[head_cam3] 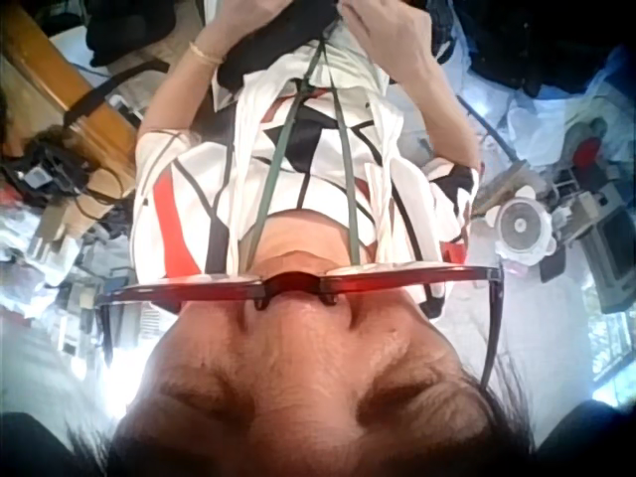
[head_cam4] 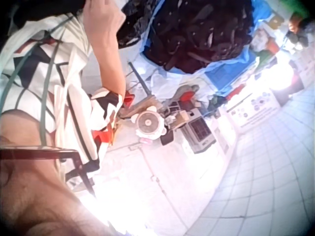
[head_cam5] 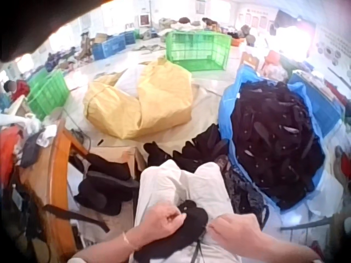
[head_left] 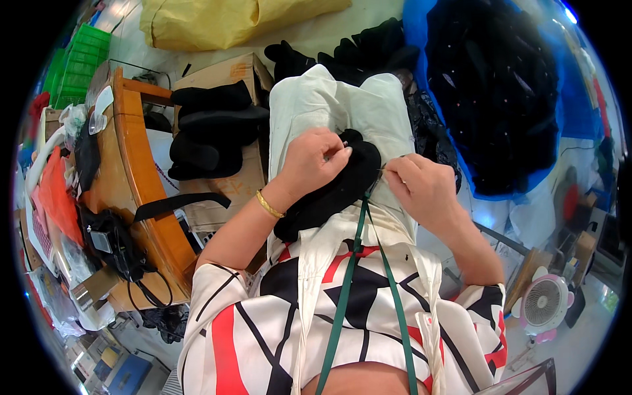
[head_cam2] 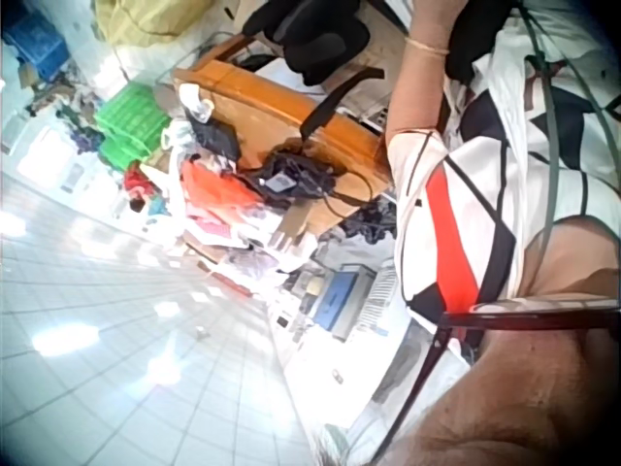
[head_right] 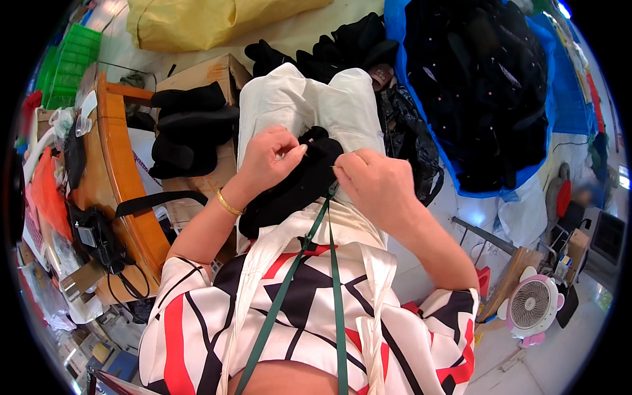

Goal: The person sits on the floor and hand-sews a black shoe using a needle and thread. They repeatedly insert the needle into the shoe's upper and pull the thread tight to secure the material. The person works on a single shoe for the duration of the clip, surrounded by other shoes and materials.

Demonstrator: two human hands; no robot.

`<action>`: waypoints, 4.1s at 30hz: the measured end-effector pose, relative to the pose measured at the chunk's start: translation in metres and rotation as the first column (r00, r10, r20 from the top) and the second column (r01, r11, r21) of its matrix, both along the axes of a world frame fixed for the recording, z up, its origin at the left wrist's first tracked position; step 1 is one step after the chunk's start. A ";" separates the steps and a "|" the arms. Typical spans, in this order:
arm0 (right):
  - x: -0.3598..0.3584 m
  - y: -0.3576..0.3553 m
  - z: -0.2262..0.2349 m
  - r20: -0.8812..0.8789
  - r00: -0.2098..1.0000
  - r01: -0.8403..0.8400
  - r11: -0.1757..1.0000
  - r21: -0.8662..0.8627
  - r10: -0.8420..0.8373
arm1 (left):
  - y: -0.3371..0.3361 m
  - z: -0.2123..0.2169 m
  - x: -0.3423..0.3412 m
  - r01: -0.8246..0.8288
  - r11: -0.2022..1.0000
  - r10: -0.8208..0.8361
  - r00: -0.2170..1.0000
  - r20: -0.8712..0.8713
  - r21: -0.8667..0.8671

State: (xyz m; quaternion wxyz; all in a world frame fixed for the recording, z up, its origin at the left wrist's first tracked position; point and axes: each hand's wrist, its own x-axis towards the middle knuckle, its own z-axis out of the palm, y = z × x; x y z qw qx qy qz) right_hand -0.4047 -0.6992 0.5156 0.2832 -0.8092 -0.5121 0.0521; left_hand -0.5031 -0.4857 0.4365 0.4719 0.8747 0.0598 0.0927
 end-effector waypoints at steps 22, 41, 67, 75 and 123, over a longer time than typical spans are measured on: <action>-0.008 0.029 -0.079 -0.113 0.993 0.018 0.995 -0.099 -0.029 | 0.002 -0.022 -0.007 -0.071 0.925 -0.078 0.926 -0.369 -0.373; 0.011 0.050 -0.084 -0.061 0.996 -0.081 0.956 -0.281 0.067 | 0.012 -0.036 0.002 0.125 0.981 -0.154 0.967 -0.205 -0.147; 0.016 0.048 -0.112 -0.250 0.947 -0.172 0.975 0.144 0.204 | 0.013 -0.060 -0.004 -0.016 0.810 -0.195 0.936 -0.295 -0.587; 0.023 0.037 -0.118 -0.495 0.868 0.074 0.971 0.226 0.049 | 0.008 -0.043 -0.006 -0.047 0.959 -0.046 0.947 -0.318 -0.278; -0.029 -0.018 -0.072 -0.453 0.822 0.307 0.939 -0.158 -0.345 | -0.013 -0.002 -0.024 0.374 0.922 -0.375 0.927 0.007 -0.105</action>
